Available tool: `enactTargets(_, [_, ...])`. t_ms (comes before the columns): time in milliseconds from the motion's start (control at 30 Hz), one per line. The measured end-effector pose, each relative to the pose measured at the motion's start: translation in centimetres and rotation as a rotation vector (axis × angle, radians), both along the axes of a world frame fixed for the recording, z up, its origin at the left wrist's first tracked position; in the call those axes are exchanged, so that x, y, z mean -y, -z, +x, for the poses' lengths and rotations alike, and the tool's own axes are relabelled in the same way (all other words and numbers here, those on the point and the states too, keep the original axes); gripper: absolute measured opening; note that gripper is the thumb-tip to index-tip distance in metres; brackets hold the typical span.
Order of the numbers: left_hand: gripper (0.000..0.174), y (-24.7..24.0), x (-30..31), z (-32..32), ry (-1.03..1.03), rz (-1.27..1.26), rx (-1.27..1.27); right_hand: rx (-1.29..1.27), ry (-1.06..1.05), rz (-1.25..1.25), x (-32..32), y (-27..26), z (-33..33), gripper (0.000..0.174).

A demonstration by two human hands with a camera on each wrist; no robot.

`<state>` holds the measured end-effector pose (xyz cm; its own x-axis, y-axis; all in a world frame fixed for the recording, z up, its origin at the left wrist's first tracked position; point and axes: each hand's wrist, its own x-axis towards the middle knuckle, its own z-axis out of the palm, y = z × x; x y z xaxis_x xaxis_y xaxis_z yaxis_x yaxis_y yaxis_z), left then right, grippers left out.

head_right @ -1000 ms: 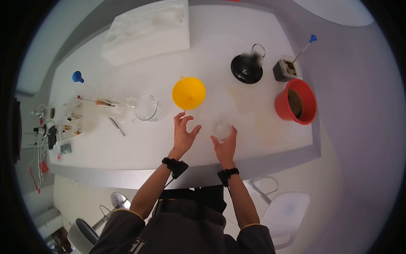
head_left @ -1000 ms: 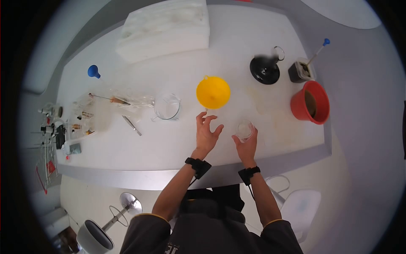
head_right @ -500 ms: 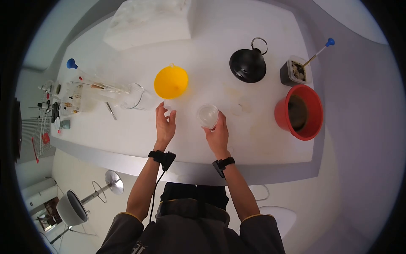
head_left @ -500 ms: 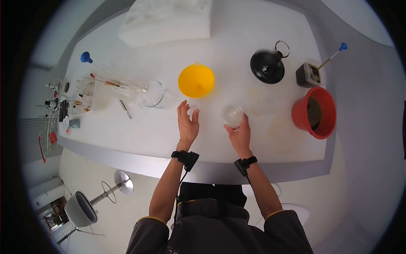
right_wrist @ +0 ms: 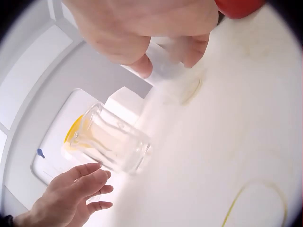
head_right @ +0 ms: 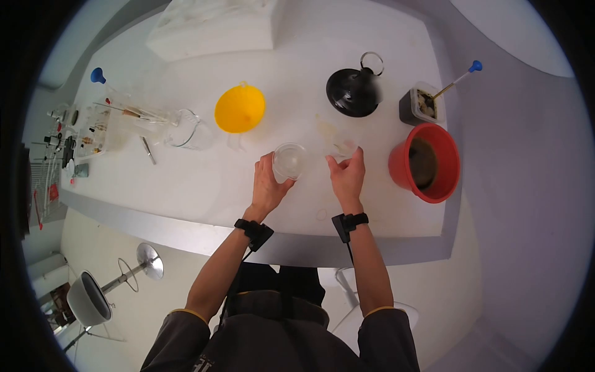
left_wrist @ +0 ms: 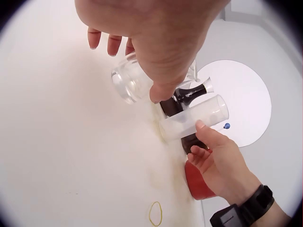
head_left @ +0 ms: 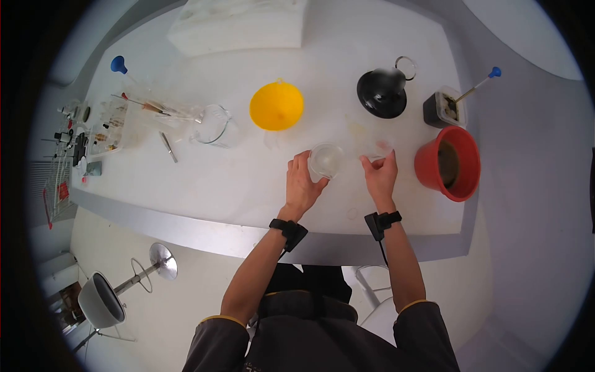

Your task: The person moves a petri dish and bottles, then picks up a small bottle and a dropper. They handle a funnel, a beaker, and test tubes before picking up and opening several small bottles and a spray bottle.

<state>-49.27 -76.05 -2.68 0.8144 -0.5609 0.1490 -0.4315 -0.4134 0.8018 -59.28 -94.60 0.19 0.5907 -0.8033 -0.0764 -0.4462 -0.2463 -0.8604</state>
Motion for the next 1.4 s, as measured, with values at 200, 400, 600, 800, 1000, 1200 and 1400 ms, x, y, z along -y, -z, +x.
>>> enactTargets(200, [0.08,0.5,0.6,0.2,0.023,0.073,0.025,0.039,0.034,-0.184,0.4,0.8,-0.4,0.058])
enactTargets(400, [0.08,0.4,0.5,0.1,0.004,0.144,0.015,0.017,0.049,-0.079,0.4,0.9,-0.8,0.063])
enactTargets(600, [0.083,0.2,1.0,0.0,-0.006,0.096,0.057,0.145,0.13,-0.044,-1.3,1.4,-2.9,0.076])
enactTargets(800, [0.082,0.3,-0.6,0.3,-0.045,0.142,0.058,0.128,0.093,-0.108,-0.5,-0.4,-1.9,0.075])
enactTargets(1000, [0.075,-0.5,-3.1,0.4,-0.099,0.154,0.034,0.118,0.052,-0.063,0.0,-1.4,-0.1,0.065])
enactTargets(1200, [0.078,-0.8,-5.4,0.9,-0.117,0.155,0.061,0.177,-0.018,-0.105,-1.5,-0.7,1.7,0.062])
enactTargets(1400, [0.079,-0.4,-7.4,1.0,-0.154,0.139,0.034,0.178,-0.076,-0.104,-4.3,-0.5,3.9,0.062])
